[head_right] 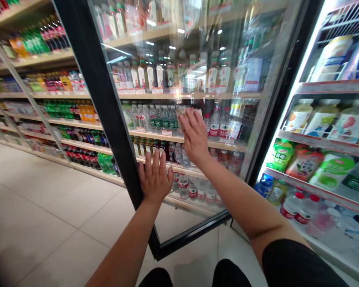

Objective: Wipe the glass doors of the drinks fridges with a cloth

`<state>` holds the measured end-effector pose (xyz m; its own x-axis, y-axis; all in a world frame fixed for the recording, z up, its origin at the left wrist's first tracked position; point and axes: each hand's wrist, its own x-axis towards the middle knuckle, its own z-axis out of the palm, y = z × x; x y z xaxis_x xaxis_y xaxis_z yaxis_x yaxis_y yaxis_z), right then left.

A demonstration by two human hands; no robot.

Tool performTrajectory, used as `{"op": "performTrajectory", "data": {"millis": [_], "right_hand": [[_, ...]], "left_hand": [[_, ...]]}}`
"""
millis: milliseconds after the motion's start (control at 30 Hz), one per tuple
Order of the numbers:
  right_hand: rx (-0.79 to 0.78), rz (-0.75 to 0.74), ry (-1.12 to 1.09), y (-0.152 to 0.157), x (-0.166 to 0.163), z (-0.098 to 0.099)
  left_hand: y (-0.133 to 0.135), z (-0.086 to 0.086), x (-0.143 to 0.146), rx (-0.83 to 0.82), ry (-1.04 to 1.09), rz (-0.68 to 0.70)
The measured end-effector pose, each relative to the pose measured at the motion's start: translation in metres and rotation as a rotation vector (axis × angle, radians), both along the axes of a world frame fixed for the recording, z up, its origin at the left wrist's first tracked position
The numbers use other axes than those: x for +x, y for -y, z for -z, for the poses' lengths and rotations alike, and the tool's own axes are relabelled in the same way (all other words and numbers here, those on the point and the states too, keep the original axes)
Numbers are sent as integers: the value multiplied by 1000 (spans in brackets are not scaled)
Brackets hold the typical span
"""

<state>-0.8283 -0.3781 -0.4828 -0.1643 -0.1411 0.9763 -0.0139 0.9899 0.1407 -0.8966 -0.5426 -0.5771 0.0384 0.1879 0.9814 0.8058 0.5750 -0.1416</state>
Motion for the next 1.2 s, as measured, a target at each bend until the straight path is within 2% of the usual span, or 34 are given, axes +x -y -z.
{"op": "performTrajectory", "data": {"millis": [100,267,400,467,567,633,667,733,833,933,1000,1067,1133,1200], "right_hand": [[-84,44,-17,12,-8,-23],[58,49,85,29,-13,-32],[56,85,106,47,-17,-56],[84,125,144,59,-16,-59],[304,141,310,69,-9,-49],[440,138,405,61,-2,-42],[457,147,418,52,1,-41],[386,178,366,28,6,-40],[171,190,157,-14,12,-28],[42,156,24,-47,20,8],[61,115,43,-62,27,36],[120,68,108,-74,33,50],[133,45,142,-84,37,48],[63,50,95,-93,38,35]], "left_hand": [[0,2,-1,-15,47,49],[0,4,-1,-27,82,50],[1,4,1,-11,54,34],[1,4,0,-8,34,33],[1,6,-2,3,-22,20],[2,7,-4,6,-21,12],[2,7,-4,0,0,14],[2,6,-4,-17,47,19],[3,4,-3,-31,31,-15],[3,2,-1,-29,-5,-51],[3,1,-1,-23,-14,-44],[3,1,-1,-23,-18,-34],[3,2,-2,-24,-20,-38],[3,2,-3,-21,-20,-49]]}}
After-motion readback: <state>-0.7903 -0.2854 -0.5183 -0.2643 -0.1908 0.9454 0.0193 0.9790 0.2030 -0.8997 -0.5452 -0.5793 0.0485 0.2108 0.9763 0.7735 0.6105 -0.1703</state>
